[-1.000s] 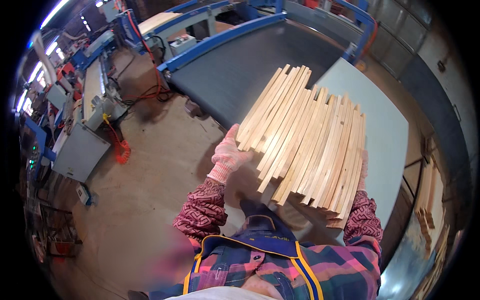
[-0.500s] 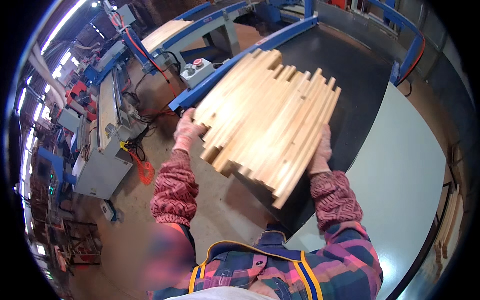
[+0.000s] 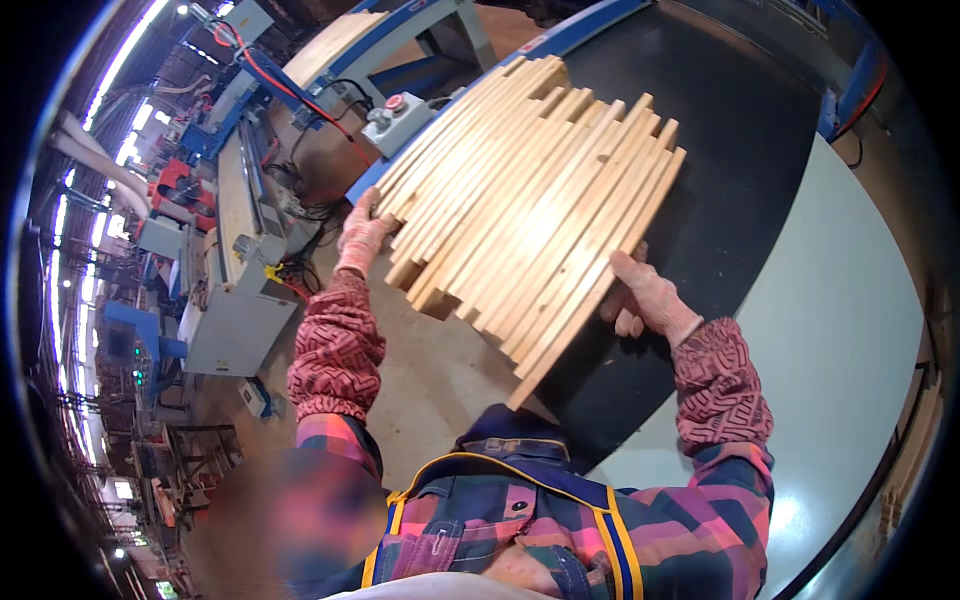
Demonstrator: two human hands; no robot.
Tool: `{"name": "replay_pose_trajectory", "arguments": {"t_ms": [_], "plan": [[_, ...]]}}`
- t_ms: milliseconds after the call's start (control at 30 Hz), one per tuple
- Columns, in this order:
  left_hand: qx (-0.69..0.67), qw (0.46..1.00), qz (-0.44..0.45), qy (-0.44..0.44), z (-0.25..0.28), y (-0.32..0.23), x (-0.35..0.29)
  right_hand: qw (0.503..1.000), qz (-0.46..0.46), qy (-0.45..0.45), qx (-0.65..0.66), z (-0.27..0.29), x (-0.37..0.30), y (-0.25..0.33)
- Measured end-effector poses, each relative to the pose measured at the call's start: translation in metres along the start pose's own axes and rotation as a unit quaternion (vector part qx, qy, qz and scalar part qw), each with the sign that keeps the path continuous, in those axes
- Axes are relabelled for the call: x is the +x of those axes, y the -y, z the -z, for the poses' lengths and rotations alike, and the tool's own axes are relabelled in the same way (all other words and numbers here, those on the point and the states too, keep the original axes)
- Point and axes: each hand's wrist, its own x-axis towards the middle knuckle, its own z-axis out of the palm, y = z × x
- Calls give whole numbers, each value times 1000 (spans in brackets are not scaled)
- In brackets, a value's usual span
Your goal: The person repeatedly picks up stacks of light-colored wooden planks from a conveyor belt and places them onto a metal table. They align and adjust the planks into neat piles, occasionally handling individual pieces to correct alignment. A coworker is visible across the table also stacking planks.
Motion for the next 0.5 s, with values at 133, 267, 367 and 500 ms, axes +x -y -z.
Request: {"name": "replay_pose_trajectory", "arguments": {"t_ms": [133, 267, 367, 500], "plan": [[105, 993, 56, 1, 0, -6, 24, 974, 80, -27, 211, -75, -3, 8], [160, 987, 7, 0, 6, -5, 40, 961, 190, -176, 94, -116, 5, -2], [117, 992, -38, -9, 10, 10, 33, 961, 172, -208, 60, -112, 17, -10], [-678, 733, -49, -8, -5, 62, -25, 935, 251, -216, 126, -103, 62, -25]]}}
